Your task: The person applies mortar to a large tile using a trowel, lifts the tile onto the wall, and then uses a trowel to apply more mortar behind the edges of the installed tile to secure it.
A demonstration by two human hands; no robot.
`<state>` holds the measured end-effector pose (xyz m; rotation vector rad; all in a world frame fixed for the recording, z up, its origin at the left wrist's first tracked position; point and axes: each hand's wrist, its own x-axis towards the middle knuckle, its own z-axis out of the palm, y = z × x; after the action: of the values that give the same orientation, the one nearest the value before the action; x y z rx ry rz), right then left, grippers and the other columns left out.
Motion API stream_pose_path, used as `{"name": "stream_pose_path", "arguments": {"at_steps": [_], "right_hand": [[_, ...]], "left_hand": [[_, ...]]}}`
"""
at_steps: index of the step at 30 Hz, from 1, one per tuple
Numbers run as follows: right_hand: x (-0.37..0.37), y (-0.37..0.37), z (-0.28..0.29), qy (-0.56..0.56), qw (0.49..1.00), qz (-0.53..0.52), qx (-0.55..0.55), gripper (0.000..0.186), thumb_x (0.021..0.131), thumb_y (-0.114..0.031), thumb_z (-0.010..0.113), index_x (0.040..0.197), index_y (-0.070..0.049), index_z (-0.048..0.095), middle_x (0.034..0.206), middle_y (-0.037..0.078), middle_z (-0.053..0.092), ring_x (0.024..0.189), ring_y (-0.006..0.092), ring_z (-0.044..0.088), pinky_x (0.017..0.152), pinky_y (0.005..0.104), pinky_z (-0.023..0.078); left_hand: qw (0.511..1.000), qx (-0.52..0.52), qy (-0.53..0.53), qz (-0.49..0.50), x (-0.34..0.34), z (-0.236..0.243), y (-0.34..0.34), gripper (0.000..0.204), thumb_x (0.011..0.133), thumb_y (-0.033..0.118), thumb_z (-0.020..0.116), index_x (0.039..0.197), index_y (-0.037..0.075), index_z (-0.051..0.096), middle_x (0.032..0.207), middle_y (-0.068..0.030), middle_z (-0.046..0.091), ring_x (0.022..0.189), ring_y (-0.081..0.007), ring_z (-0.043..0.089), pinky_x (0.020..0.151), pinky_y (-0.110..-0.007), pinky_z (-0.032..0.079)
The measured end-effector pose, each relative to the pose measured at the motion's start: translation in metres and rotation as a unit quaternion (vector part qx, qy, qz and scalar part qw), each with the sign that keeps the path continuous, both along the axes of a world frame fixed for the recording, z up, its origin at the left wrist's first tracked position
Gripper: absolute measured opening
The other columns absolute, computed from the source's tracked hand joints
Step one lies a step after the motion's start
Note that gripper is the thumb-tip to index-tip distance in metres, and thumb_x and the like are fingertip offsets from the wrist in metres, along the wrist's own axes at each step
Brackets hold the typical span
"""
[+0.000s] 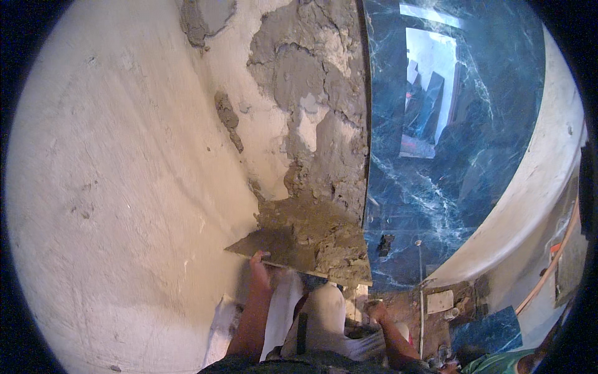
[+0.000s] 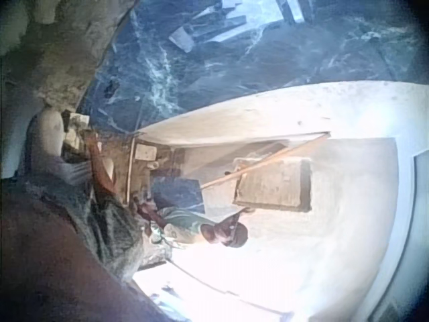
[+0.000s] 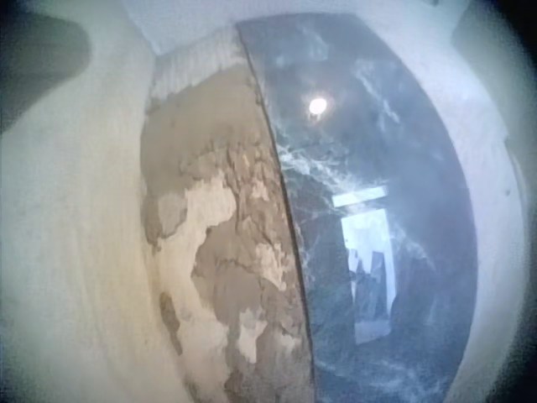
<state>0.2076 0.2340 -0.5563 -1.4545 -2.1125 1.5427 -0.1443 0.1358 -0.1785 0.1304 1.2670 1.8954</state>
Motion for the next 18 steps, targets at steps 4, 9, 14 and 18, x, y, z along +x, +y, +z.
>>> {"name": "stream_pose_path", "arguments": {"at_steps": [4, 9, 14, 18], "right_hand": [[-0.065, 0.008, 0.125, 0.298, 0.908, -0.22, -0.196, 0.016, 0.091, -0.014, 0.051, 0.098, -0.006, 0.063, 0.083, 0.005, 0.065, 0.073, 0.016, 0.063, 0.061, 0.0304, 0.053], [-0.067, 0.024, 0.2, 0.387, 0.882, -0.227, -0.143, 0.014, 0.09, -0.018, 0.057, 0.095, -0.006, 0.062, 0.078, 0.003, 0.064, 0.064, 0.0119, 0.059, 0.056, 0.0256, 0.049], [0.018, 0.044, 0.168, 0.412, 0.86, -0.287, -0.093, 0.014, 0.088, -0.012, 0.056, 0.099, -0.003, 0.059, 0.079, 0.007, 0.061, 0.065, 0.0172, 0.06, 0.057, 0.0305, 0.051], [0.132, 0.029, 0.119, 0.427, 0.786, -0.438, -0.091, 0.01, 0.085, -0.015, 0.049, 0.081, -0.008, 0.055, 0.068, 0.004, 0.052, 0.056, 0.0177, 0.054, 0.051, 0.0319, 0.046]], "left_hand": [[0.998, 0.023, -0.021, -0.056, -0.068, -0.086, -0.013, 0.037, 0.079, 0.034, 0.05, 0.099, 0.004, 0.055, 0.088, -0.0151, 0.06, 0.072, -0.03, 0.058, 0.056, -0.043, 0.05], [0.998, 0.055, 0.0, -0.024, -0.087, -0.124, 0.003, 0.04, 0.077, 0.035, 0.052, 0.099, 0.002, 0.054, 0.088, -0.0175, 0.058, 0.075, -0.0339, 0.059, 0.058, -0.045, 0.052], [0.998, 0.04, 0.031, 0.034, -0.035, -0.052, -0.007, 0.04, 0.074, 0.032, 0.056, 0.097, 0.0, 0.054, 0.091, -0.0177, 0.057, 0.079, -0.0364, 0.058, 0.062, -0.049, 0.054], [0.998, 0.055, 0.022, 0.038, -0.056, -0.076, -0.001, 0.041, 0.074, 0.035, 0.055, 0.098, 0.002, 0.053, 0.097, -0.0192, 0.056, 0.084, -0.0375, 0.057, 0.066, -0.051, 0.053]]}}
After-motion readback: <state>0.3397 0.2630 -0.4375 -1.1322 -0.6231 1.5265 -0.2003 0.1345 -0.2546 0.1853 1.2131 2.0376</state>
